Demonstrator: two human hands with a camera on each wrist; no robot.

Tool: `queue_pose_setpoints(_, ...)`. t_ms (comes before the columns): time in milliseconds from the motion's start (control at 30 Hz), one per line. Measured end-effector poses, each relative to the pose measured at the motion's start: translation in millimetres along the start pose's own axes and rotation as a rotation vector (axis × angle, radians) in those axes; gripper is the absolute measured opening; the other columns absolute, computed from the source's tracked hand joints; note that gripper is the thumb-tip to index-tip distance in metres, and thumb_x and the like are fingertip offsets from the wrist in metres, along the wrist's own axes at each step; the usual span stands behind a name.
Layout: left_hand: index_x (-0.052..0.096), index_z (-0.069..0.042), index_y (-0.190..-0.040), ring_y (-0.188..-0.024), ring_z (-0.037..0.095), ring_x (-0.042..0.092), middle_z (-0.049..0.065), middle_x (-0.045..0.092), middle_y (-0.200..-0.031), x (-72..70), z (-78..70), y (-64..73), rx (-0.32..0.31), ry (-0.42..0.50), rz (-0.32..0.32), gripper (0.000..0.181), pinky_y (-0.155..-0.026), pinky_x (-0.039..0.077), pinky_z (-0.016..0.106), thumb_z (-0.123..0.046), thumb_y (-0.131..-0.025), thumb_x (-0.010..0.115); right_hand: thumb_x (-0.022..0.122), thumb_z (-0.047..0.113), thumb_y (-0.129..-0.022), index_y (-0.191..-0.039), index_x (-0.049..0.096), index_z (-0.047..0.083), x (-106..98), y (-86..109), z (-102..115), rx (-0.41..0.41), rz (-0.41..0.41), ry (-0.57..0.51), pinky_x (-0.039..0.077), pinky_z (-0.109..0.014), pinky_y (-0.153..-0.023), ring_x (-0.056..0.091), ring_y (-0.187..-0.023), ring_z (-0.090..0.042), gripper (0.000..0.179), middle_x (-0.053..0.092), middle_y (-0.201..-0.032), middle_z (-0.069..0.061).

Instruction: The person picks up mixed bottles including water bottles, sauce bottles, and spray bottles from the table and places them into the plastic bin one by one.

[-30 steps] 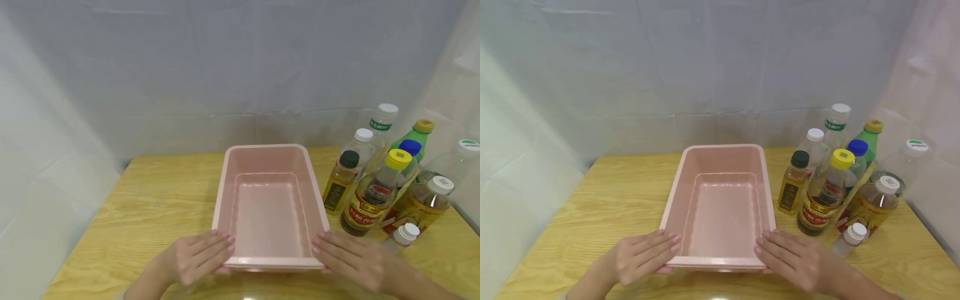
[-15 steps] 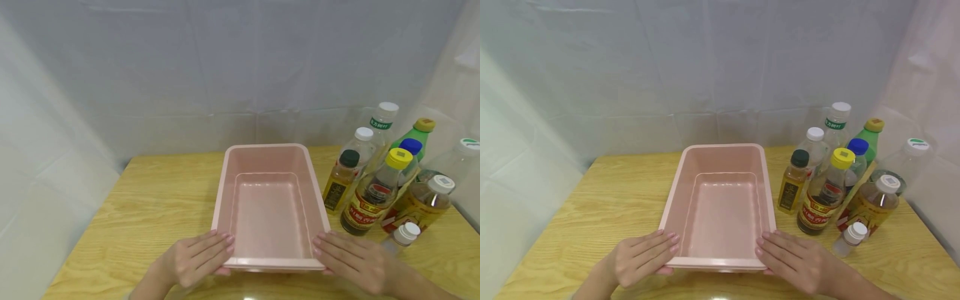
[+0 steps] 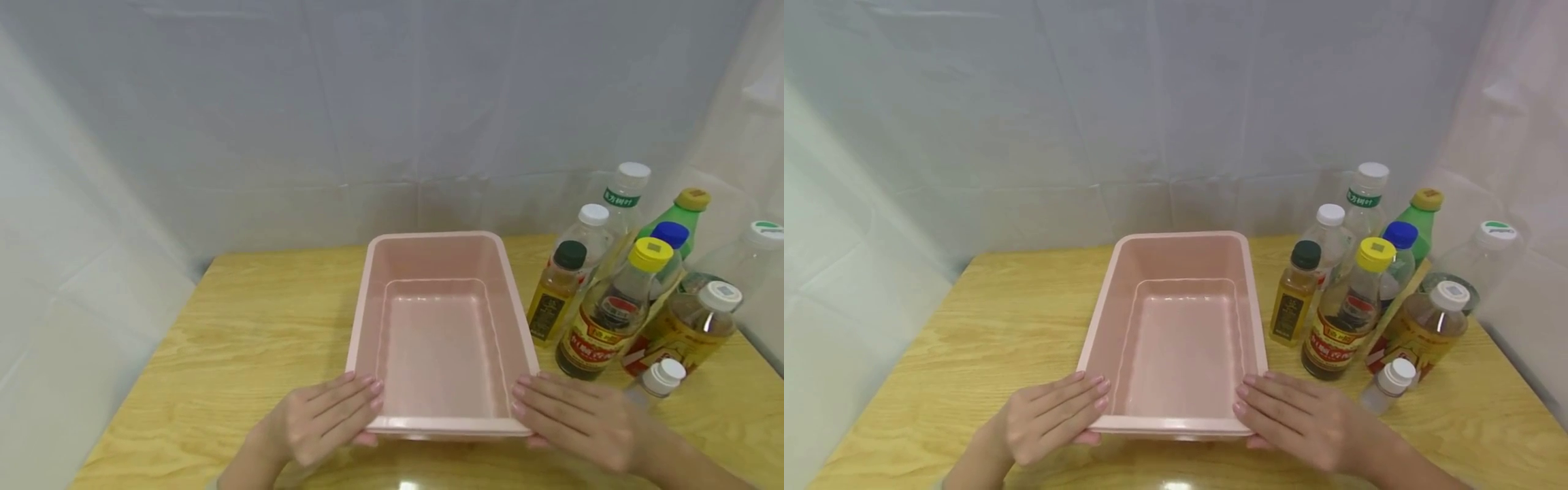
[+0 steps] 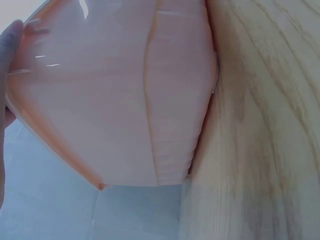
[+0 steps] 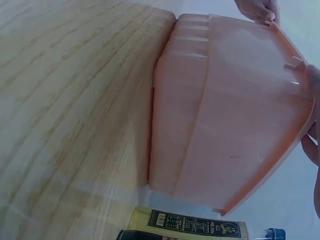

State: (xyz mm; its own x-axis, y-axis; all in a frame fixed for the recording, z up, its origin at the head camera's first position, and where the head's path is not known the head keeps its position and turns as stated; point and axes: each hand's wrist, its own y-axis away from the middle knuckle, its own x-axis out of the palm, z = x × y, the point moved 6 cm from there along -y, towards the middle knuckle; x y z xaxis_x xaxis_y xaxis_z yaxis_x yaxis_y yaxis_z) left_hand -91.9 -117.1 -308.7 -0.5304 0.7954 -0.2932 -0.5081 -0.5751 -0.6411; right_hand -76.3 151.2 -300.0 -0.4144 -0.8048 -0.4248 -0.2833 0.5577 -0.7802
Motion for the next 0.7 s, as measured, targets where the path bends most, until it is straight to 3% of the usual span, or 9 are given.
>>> queue_pose_setpoints(233, 0.071, 0.002, -0.092, -0.072, 0.02, 0.071, 0.015, 0.072, -0.085, 0.3, -0.4, 0.9, -0.026, 0.012, 0.002, 0.036, -0.066, 0.063, 0.026, -0.032, -0.092, 0.059, 0.064, 0.042, -0.088, -0.11, 0.067, -0.005, -4, 1.2, -1, 0.054, 0.003, -0.046, 0.052, -0.035, -0.1, 0.065, -0.106, -0.029, 0.052, 0.068, -0.11, -0.02)
queue_pose_setpoints(467, 0.071, 0.0, -0.091, -0.073, 0.019, 0.071, 0.015, 0.073, -0.086, 0.7, -1.2, 4.0, -0.036, 0.014, 0.016, 0.035, -0.067, 0.063, 0.026, -0.033, -0.093, 0.058, 0.066, 0.039, -0.088, -0.107, 0.069, -0.002, -12, 3.1, -5, 0.131, -0.033, 0.006, 0.05, -0.035, -0.103, 0.065, -0.107, -0.026, 0.046, 0.069, -0.108, -0.017)
queue_pose_setpoints(700, 0.071, 0.0, -0.091, -0.073, 0.02, 0.071, 0.015, 0.073, -0.085, 0.0, -2.3, 5.0, -0.047, 0.014, 0.026, 0.036, -0.067, 0.063, 0.026, -0.033, -0.093, 0.059, 0.062, 0.038, -0.09, -0.11, 0.069, 0.001, -23, 9.5, -11, 0.215, -0.019, 0.1, 0.046, -0.031, -0.107, 0.062, -0.112, -0.021, 0.043, 0.069, -0.111, -0.012)
